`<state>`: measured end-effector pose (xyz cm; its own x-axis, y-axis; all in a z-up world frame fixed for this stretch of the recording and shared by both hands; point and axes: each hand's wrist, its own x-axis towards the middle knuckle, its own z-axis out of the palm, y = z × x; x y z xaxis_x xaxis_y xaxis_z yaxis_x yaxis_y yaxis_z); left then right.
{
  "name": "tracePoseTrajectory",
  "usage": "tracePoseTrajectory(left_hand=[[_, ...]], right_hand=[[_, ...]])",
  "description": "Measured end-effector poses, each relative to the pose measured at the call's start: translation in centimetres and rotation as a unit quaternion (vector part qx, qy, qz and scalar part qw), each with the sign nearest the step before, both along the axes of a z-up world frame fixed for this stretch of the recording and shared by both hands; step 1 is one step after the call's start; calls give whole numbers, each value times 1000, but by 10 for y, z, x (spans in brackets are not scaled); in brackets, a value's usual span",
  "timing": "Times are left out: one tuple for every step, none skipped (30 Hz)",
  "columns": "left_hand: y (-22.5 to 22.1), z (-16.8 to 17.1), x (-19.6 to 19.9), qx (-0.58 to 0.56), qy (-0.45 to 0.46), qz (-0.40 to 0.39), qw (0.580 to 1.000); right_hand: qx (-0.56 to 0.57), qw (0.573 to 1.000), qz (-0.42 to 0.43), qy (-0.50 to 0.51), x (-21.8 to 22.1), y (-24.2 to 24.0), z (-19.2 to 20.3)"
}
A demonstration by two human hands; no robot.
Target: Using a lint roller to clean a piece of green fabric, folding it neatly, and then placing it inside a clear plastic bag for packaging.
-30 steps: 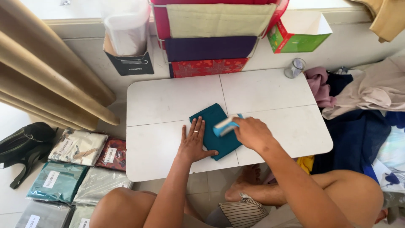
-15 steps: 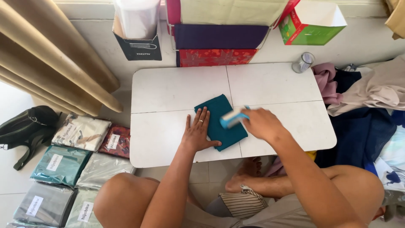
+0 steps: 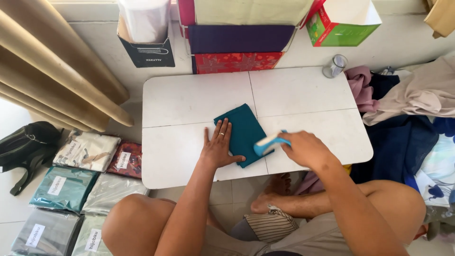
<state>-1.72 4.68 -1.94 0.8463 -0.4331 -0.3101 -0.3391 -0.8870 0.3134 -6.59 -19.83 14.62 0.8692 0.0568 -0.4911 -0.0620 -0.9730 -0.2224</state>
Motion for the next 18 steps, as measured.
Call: tracePoseTrajectory(left_hand=[[0,8,1,-1,-2,0,1000],[0,16,1,0,-53,-10,999],[-1,23,-1,3,-101,-23,995],[-3,20,1,3,-100,-26,995],[-4,19,7,19,-135,-86,987],[-4,18,13,36,-169,-144,974],[-3,15,14,41,-168,-147,974],[-2,11,15,32,-137,-146,979],[-1,7,15,22,-105,-144,984],[-4,6,10,27,-103,-145,984],[-10,6,8,38,-132,-117,984],[-16,6,6,49,-160,-89,982],[-28,-2,0,50,-160,-90,982],[-40,-11,-7,72,-159,-30,984],[-51,-20,-13,94,-157,30,983],[-60,-24,-20,95,-157,28,983],[-69,-28,-27,85,-139,47,986],[-77,-32,-33,74,-121,66,988]], right_hand=[[-1,1000,0,-2,-2,0,2],[17,1000,-20,-12,-4,-1,5],[37,998,-43,-19,-10,-2,6],[37,998,-47,-19,-14,-5,4],[59,996,-49,-41,-15,-6,3],[80,993,-51,-64,-16,-8,1],[86,993,-53,-63,-16,-14,-7],[94,990,-57,-90,-17,-20,-16],[101,986,-60,-116,-18,-27,-25],[106,986,-61,-114,-20,-29,-32],[108,981,-88,-137,-20,-34,-37],[110,974,-115,-159,-19,-38,-42],[111,974,-116,-159,-17,-43,-47],[104,967,-132,-193,-15,-49,-52],[98,958,-147,-226,-14,-54,-58],[99,958,-149,-226,-14,-52,-55],[97,954,-152,-238,-13,-51,-53],[96,951,-155,-250,-13,-49,-50]])
